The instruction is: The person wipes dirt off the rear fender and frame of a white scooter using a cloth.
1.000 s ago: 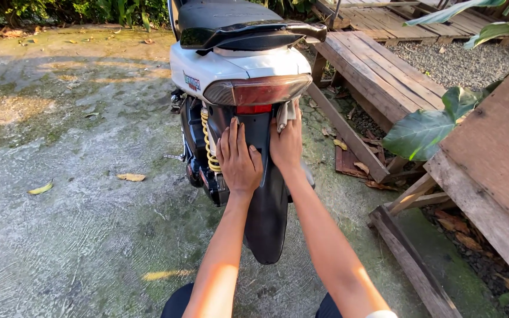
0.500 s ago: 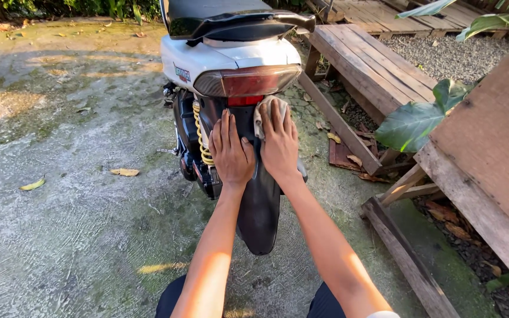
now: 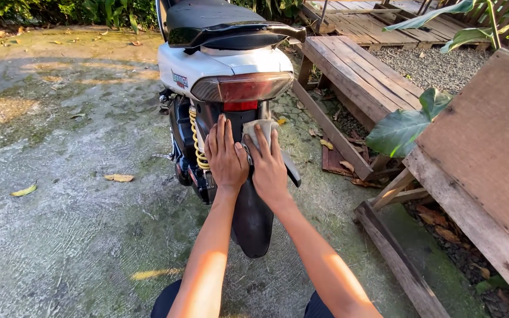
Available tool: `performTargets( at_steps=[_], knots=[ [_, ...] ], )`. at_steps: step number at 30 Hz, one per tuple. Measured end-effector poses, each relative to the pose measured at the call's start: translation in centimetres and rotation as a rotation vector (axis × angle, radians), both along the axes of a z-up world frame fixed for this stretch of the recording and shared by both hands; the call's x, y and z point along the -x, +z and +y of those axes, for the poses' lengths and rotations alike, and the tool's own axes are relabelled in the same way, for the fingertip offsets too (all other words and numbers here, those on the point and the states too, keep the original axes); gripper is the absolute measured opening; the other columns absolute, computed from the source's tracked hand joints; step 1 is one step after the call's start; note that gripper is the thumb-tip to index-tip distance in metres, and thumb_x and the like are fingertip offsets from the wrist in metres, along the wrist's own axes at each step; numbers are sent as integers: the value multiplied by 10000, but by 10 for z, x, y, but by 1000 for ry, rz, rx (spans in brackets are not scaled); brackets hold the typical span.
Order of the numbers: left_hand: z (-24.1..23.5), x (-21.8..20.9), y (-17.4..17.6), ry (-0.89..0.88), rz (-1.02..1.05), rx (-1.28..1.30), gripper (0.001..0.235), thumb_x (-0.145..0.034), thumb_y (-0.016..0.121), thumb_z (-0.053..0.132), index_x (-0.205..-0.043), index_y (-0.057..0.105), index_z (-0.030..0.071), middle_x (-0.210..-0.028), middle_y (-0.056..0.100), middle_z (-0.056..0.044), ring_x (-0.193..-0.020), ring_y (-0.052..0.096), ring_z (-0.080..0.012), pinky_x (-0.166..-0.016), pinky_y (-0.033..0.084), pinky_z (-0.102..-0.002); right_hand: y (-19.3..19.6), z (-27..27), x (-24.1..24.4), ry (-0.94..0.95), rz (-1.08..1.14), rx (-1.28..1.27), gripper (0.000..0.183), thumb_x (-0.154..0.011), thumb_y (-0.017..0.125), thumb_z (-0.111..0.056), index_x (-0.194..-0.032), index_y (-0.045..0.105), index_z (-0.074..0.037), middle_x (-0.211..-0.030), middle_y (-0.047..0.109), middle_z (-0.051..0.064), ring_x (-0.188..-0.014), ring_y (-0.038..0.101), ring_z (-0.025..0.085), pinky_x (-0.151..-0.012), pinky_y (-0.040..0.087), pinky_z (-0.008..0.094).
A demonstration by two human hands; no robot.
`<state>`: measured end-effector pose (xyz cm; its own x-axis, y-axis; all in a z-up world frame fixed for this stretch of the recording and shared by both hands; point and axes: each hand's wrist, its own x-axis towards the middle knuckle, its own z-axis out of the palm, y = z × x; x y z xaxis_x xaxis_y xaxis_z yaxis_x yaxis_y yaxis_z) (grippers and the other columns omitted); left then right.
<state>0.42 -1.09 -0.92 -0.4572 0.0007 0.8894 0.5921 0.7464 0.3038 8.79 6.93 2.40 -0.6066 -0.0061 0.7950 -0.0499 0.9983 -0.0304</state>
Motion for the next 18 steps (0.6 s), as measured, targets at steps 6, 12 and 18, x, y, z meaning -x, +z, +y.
performTargets(
  at_steps=[6,12,18],
  knots=[
    [1,5,-5,9,17,-2,554,-1093,287,270,-1582,484,99,-1662,411,-78,-1510,405,-252,-1263,267,-442,-21,-2,-7,58,44,69,659,-847,435,-3,-1473,544,-180,-1614,393,77,-1442,360,493,-1107,424,471],
    [0,3,-1,-9,48,-27,552,-1087,286,250,-1561,510,76,-1648,440,-94,-1493,431,-262,-1247,281,-428,-33,-8,-16,80,15,169,668,-833,470,-38,-1486,527,-167,-1634,369,67,-1458,346,472,-1094,443,452],
    [1,3,-1,2,71,-47,558,-1073,302,274,-1537,536,74,-1618,482,-87,-1468,467,-267,-1237,299,-425,-65,-11,-39,129,-23,278,621,-831,467,15,-1433,570,-91,-1633,377,120,-1402,407,482,-1012,498,438]
  ],
)
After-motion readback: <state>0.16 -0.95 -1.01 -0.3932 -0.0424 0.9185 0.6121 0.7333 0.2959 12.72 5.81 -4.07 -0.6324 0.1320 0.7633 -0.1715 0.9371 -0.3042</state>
